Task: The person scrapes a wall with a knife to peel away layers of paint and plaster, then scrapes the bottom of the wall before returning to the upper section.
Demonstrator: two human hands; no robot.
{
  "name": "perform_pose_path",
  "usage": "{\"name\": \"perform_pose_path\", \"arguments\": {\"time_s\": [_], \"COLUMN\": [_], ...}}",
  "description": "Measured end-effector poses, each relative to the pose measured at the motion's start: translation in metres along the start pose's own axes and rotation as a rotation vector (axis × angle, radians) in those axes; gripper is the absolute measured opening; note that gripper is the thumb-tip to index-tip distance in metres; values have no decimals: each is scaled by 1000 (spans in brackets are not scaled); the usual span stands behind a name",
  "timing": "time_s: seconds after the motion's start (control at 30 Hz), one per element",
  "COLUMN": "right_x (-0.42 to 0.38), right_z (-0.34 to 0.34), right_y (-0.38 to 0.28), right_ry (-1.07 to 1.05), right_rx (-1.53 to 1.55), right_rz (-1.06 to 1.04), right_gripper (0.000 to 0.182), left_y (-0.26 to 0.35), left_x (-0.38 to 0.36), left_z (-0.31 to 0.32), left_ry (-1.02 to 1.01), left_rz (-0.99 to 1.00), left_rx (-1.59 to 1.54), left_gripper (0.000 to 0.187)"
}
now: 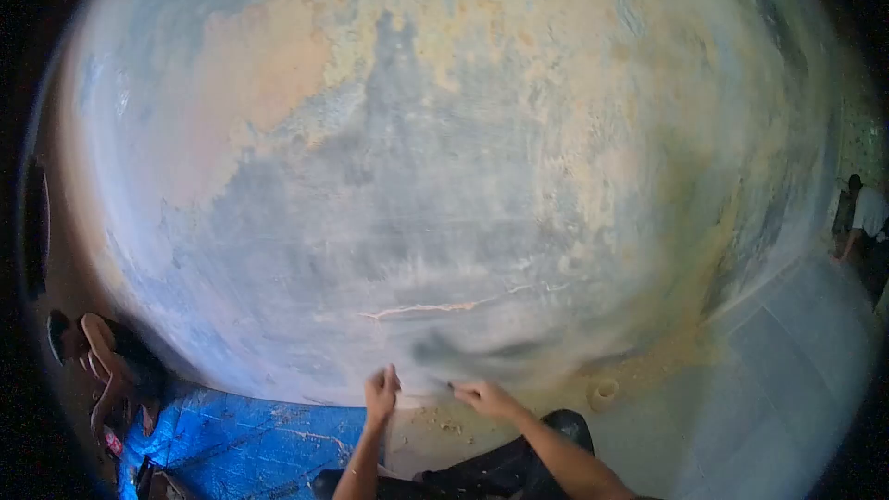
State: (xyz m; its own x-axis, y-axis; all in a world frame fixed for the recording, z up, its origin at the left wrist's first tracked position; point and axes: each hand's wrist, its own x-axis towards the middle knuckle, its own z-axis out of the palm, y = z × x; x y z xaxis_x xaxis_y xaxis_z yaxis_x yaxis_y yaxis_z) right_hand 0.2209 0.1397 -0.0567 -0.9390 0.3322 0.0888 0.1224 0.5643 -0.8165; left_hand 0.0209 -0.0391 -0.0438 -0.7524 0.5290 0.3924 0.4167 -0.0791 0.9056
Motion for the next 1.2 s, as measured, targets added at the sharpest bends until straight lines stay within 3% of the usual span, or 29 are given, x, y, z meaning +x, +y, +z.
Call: {"name": "perform_pose_path", "arguments": {"time_s": [0.03,0.07,0.1,0.17,0.23,0.33,0.43,0.47,0.57,0.6,0.7,0.9,1.0,1.07,1.2], "right_x": [3,3,4,6,4,-2,-14,-17,-28,-31,-34,-48,-51,-53,-47], "right_z": [31,43,56,75,75,76,68,70,76,79,99,103,94,90,71], "right_y": [37,45,50,69,77,56,23,19,-11,-18,7,9,12,15,15], "right_ry": [26,-21,-68,-25,-10,-51,-104,-88,6,47,103,140,63,36,-109], "right_rx": [48,-50,-145,-143,-126,-55,51,124,330,398,464,392,453,491,493], "right_rz": [-77,28,135,86,84,157,290,325,445,491,323,264,380,350,400], "right_gripper": [46,52,58,62,64,62,56,53,47,45,49,56,57,58,59], "left_y": [-33,-50,-141,-145,-90,-75,-68,-93,-79,-70,-55,-56,-65,-89,-71], "left_x": [-10,-16,-17,-7,-12,-28,-32,-31,-35,-37,-46,-55,-61,-65,-68], "left_z": [-2,-9,-21,-31,-42,-37,-26,-22,-14,-11,2,16,27,39,38], "left_ry": [-59,-216,-447,-1189,-1106,-650,-680,-801,-930,-917,-870,-747,-736,-722,-644], "left_rz": [-56,-120,-37,-211,-412,-393,-460,-455,-459,-472,-457,-381,-384,-348,-193], "left_rx": [82,353,422,1053,931,737,654,563,392,346,235,124,66,58,183], "left_gripper": [47,47,49,64,69,78,87,96,93,88,75,58,53,47,37]}}
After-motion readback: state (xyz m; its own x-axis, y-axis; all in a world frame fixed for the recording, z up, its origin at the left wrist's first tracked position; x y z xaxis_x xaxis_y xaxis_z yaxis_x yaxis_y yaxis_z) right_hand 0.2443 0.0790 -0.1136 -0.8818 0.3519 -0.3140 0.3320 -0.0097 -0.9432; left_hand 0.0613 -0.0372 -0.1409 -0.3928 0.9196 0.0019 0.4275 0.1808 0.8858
